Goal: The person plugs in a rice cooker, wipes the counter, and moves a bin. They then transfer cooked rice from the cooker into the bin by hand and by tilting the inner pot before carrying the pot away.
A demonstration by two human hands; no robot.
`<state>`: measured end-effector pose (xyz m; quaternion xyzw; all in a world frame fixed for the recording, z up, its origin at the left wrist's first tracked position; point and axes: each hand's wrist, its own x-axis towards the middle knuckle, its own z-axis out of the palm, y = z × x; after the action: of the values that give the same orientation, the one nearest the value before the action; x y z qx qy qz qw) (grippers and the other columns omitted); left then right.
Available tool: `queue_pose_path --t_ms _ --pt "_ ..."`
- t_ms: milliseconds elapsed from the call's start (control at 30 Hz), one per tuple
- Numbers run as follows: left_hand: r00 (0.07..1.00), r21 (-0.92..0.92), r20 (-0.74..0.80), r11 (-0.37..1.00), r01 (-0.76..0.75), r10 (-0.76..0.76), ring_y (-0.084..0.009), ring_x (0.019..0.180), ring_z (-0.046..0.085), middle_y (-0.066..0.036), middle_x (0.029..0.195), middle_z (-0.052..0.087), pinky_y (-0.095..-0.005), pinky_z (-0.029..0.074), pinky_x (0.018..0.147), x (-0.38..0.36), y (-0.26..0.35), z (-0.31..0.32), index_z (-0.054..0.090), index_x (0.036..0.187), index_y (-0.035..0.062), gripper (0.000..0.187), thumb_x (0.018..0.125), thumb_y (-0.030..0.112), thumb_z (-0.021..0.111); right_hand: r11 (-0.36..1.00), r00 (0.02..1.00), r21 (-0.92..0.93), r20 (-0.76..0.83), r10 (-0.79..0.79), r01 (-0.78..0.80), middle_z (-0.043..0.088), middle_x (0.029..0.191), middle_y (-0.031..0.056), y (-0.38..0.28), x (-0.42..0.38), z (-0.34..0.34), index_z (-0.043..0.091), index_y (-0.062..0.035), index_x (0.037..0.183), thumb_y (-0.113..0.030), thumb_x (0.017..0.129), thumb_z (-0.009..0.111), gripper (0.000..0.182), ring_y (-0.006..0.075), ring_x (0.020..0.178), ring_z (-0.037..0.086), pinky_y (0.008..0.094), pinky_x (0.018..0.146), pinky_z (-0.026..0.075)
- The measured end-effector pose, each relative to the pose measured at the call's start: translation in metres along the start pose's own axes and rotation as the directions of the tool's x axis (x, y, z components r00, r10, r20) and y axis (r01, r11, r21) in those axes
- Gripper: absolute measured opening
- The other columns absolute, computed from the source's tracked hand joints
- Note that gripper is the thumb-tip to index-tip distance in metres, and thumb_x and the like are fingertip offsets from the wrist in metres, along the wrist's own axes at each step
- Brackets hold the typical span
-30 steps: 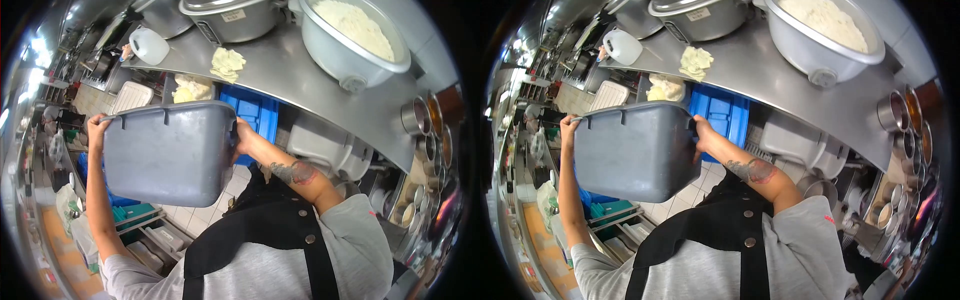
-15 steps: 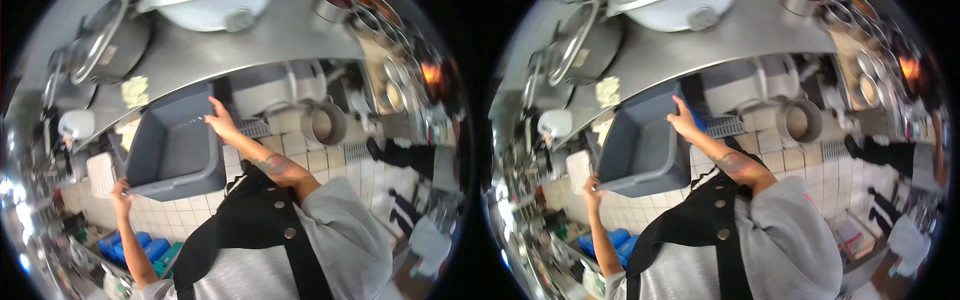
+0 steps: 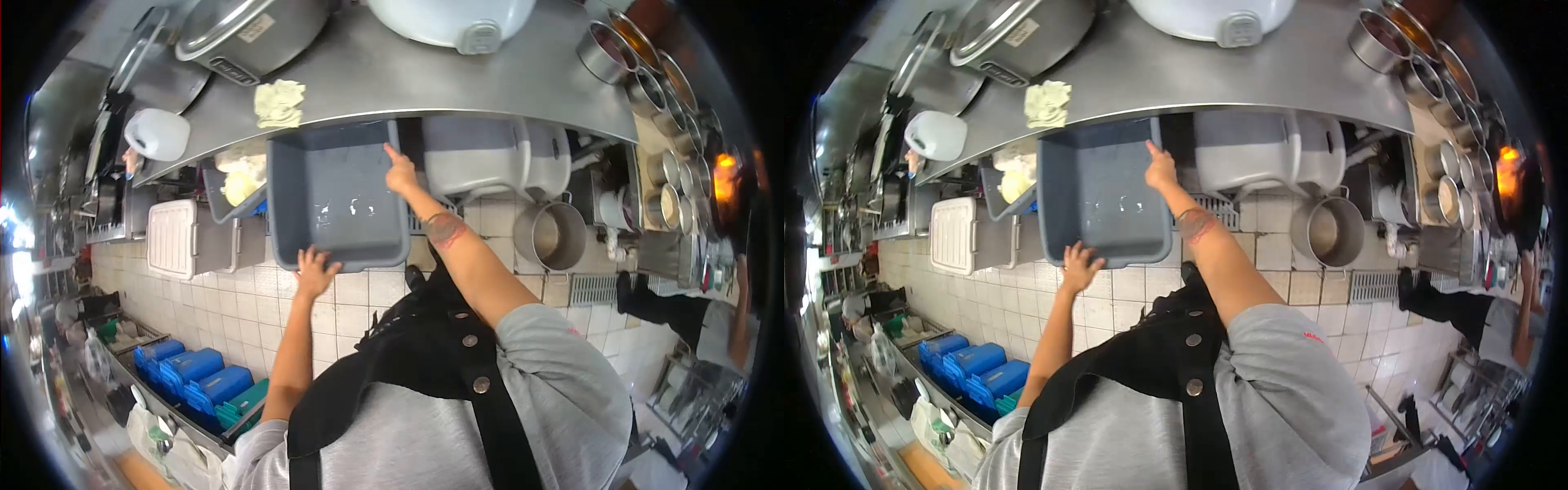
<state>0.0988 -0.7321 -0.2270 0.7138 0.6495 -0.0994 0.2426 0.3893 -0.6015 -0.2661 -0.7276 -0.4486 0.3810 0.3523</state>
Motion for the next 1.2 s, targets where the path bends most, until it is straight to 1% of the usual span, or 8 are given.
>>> queue_pose_path --t_ms 400,533,733,933,1000,1067,1133,1200 --pt "0.996 0.096 -0.071 0.994 -0.052 0.059 -0.0363 0.135 0.006 -0.006 0.146 0.015 -0.0681 0.017 0.097 0.036 -0.006 -0.002 0.037 0.131 0.0323 0.059 0.078 0.046 0.06 0.979 0.976 -0.147 0.186 -0.114 0.142 0.05 0.116 0.0239 0.005 0.07 -0.01 0.029 -0.0277 0.136 -0.004 0.081 0.052 0.064 0.0366 0.11 0.049 0.0411 0.093 0.041" --pt "0.967 0.078 -0.136 0.976 -0.205 0.215 -0.0335 0.116 0.033 -0.007 0.118 0.042 -0.0614 0.029 0.09 0.042 -0.02 0.001 0.05 0.116 0.0212 0.053 0.073 0.049 0.064 0.973 0.937 -0.23 0.347 0.047 0.036 0.054 0.112 0.0248 0.003 0.071 -0.013 0.026 -0.0293 0.136 -0.008 0.083 0.051 0.063 0.0408 0.099 0.055 0.0424 0.084 0.047" --pt "0.949 -0.017 -0.169 0.962 -0.271 0.265 -0.0324 0.101 0.044 -0.007 0.106 0.046 -0.0518 0.042 0.08 0.016 -0.01 0.013 0.05 0.106 0.0173 0.053 0.062 0.028 0.077 0.953 0.88 -0.286 0.473 0.046 0.104 0.054 0.112 0.0251 -0.024 0.03 -0.043 0.027 -0.0283 0.136 -0.016 0.08 0.06 0.066 0.037 0.086 0.061 0.0409 0.055 0.056" --pt "0.993 0.033 -0.072 0.996 -0.089 0.091 -0.0286 0.12 0.033 -0.001 0.118 0.042 -0.0715 0.025 0.09 0.015 -0.014 0.01 0.047 0.113 0.0239 0.051 0.069 0.029 0.072 0.858 0.847 -0.355 0.509 -0.155 0.371 0.055 0.111 0.0203 -0.03 0.045 -0.07 0.033 -0.022 0.135 -0.024 0.08 0.062 0.062 0.0319 0.084 0.061 0.0381 0.062 0.053" --pt "0.996 0.178 0.023 0.981 0.082 -0.088 -0.0355 0.13 0.018 -0.006 0.137 0.029 -0.0717 0.021 0.092 0.011 0.0 -0.014 0.039 0.125 0.0291 0.076 0.06 0.036 0.078 0.665 0.518 -0.224 0.807 -0.283 0.712 0.05 0.12 0.0192 -0.046 0.055 -0.107 0.037 -0.0196 0.133 -0.03 0.082 0.06 0.057 0.0324 0.095 0.058 0.0379 0.076 0.051" --pt "0.986 0.173 0.019 0.972 0.159 -0.164 -0.0374 0.133 0.009 -0.008 0.143 0.018 -0.0721 0.019 0.093 0.012 0.009 -0.029 0.034 0.13 0.0296 0.091 0.053 0.034 0.082 0.708 0.358 -0.1 0.907 -0.224 0.699 0.047 0.125 0.0179 -0.095 0.051 -0.167 0.039 -0.0168 0.132 -0.035 0.082 0.058 0.056 0.0301 0.104 0.053 0.037 0.085 0.046" --pt "0.972 0.099 -0.026 0.967 0.235 -0.233 -0.0379 0.134 0.008 -0.008 0.145 0.014 -0.0719 0.019 0.093 0.018 0.017 -0.03 0.033 0.131 0.0292 0.095 0.051 0.032 0.083 0.942 0.45 -0.099 0.891 -0.06 0.321 0.047 0.127 0.0127 -0.148 0.033 -0.233 0.04 -0.0119 0.131 -0.032 0.083 0.058 0.055 0.0241 0.112 0.048 0.037 0.088 0.044" --pt "0.935 0.01 -0.041 0.936 0.353 -0.352 -0.0383 0.134 0.007 -0.008 0.146 0.011 -0.0717 0.019 0.093 0.014 0.028 -0.024 0.031 0.132 0.0288 0.098 0.049 0.031 0.085 0.927 0.529 -0.031 0.828 -0.185 0.373 0.048 0.125 0.0133 -0.151 0.061 -0.274 0.042 -0.0147 0.131 -0.03 0.084 0.059 0.052 0.0223 0.106 0.051 0.035 0.084 0.046"
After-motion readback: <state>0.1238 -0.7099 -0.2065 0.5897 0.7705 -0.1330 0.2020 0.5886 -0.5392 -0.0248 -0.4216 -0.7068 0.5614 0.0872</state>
